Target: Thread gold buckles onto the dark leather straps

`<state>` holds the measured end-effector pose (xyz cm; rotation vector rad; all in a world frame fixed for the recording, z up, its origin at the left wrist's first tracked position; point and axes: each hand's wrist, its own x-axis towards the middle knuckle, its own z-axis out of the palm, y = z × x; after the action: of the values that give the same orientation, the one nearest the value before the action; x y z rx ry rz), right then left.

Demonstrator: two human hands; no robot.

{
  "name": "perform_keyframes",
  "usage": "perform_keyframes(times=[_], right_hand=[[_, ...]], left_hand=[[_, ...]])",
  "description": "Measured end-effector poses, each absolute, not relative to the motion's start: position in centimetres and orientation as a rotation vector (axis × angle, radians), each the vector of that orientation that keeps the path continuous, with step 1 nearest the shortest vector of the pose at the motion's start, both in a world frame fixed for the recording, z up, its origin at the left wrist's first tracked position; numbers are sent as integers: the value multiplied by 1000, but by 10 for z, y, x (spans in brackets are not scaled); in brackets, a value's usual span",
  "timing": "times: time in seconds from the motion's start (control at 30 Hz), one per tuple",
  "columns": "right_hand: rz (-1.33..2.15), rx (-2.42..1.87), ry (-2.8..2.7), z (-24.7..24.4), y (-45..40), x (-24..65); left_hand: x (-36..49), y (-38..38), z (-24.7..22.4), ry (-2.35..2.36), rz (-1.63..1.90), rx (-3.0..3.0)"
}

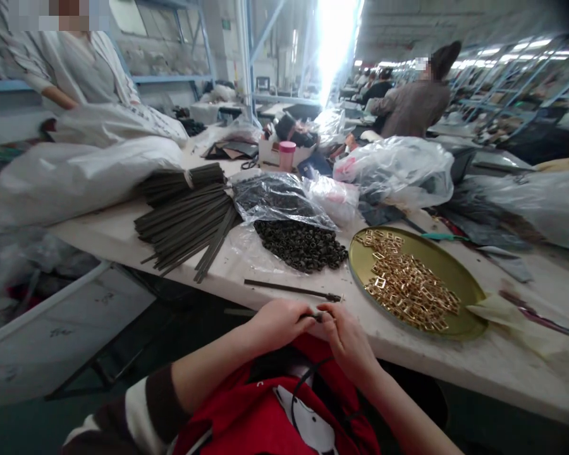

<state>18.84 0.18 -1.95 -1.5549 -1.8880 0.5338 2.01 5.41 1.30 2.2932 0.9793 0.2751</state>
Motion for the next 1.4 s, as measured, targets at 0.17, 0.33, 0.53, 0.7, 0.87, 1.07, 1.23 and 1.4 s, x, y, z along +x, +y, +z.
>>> perform_keyframes(times=[0.17,0.33,0.53,0.7,0.87,1.07,1.23,1.4], right_hand=[[104,-1665,-2025,-39,59,221],[73,-1617,-2015,-86,75,233],[-118,-1556,-2006,-104,73,238],[-114,-1623,-2023,-103,82,237],[-50,-1713,-1979,-95,84,232],[-68,-1736,-1981,-90,79,226],[-100,-1687,-1892,-89,72,223],[-139,-1618,-1763,-85,68,222]], left_hand=[[36,96,-3,1223,370,2509],[7,111,-8,1345,519,2555],[-97,175,7,2217,730,2053],[-138,255,-28,2335,509,1878],[-147,273,-55,2380,423,1738],[-153,275,-53,2336,408,1666],[-156,256,-40,2322,535,1629],[-158,224,-20,2247,756,1661]])
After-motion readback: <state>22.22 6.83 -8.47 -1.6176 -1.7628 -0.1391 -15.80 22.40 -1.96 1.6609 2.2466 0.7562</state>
